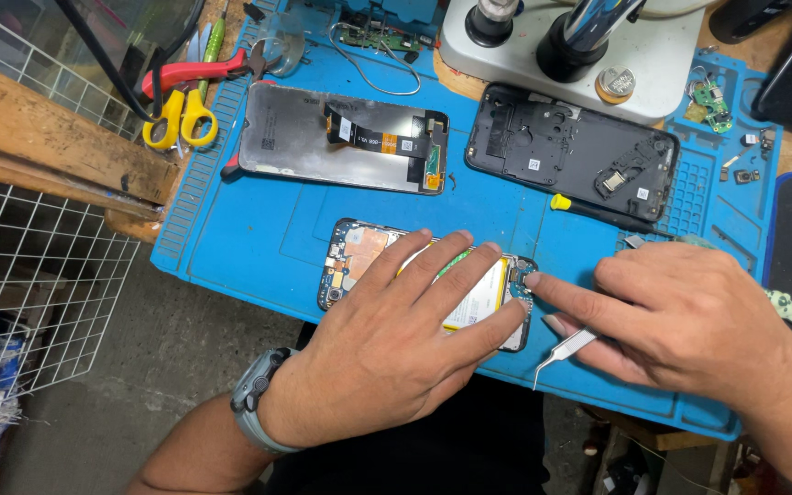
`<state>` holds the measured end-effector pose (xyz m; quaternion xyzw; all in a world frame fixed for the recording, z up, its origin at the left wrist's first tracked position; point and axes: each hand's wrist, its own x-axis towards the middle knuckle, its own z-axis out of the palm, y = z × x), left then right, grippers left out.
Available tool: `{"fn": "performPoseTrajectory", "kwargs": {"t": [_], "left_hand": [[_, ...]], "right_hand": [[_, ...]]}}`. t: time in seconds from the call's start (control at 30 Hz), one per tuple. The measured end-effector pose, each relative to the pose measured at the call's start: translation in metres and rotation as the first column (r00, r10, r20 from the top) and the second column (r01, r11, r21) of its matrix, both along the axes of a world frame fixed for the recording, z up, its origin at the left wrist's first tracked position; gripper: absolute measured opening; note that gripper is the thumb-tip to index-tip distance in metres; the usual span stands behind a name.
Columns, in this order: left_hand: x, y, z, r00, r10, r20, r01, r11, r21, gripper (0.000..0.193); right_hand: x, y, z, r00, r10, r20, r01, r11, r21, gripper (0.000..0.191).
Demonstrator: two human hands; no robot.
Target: The person disassembles and repairs a mobile phone by hand on a blue work mat, removing the midframe and components using tweezers and picking tools, and then inspecting the circuit board.
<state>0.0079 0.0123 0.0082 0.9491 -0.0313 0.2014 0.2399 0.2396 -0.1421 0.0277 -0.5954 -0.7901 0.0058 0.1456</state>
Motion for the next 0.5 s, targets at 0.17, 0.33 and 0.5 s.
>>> {"fn": "performPoseTrajectory", "kwargs": {"t": [0.17,0.33,0.5], "left_hand": [[0.0007,-0.0012,0.0015,1.000,0.004,-0.018,-0.004,1.000,0.013,0.053],[0.0008,-0.0021,0.0027,1.000,-0.004,-0.028,0.005,1.000,0.020,0.056],[0.0016,-0.0040,0.0017,1.000,0.009,-0.021,-0.009,1.000,0.028,0.055]], "right_hand": [[-0.0002,-0.0019,-0.0015,1.000,-0.004,-0.001,0.004,0.999,-0.040,0.045],[0.0017,-0.0018,-0.0041,0.991,-0.105,-0.083,0.102,0.994,-0.042,0.040],[0.0003,0.0017,-0.0033,0.992,-0.077,-0.097,0.075,0.997,-0.023,0.036]]}}
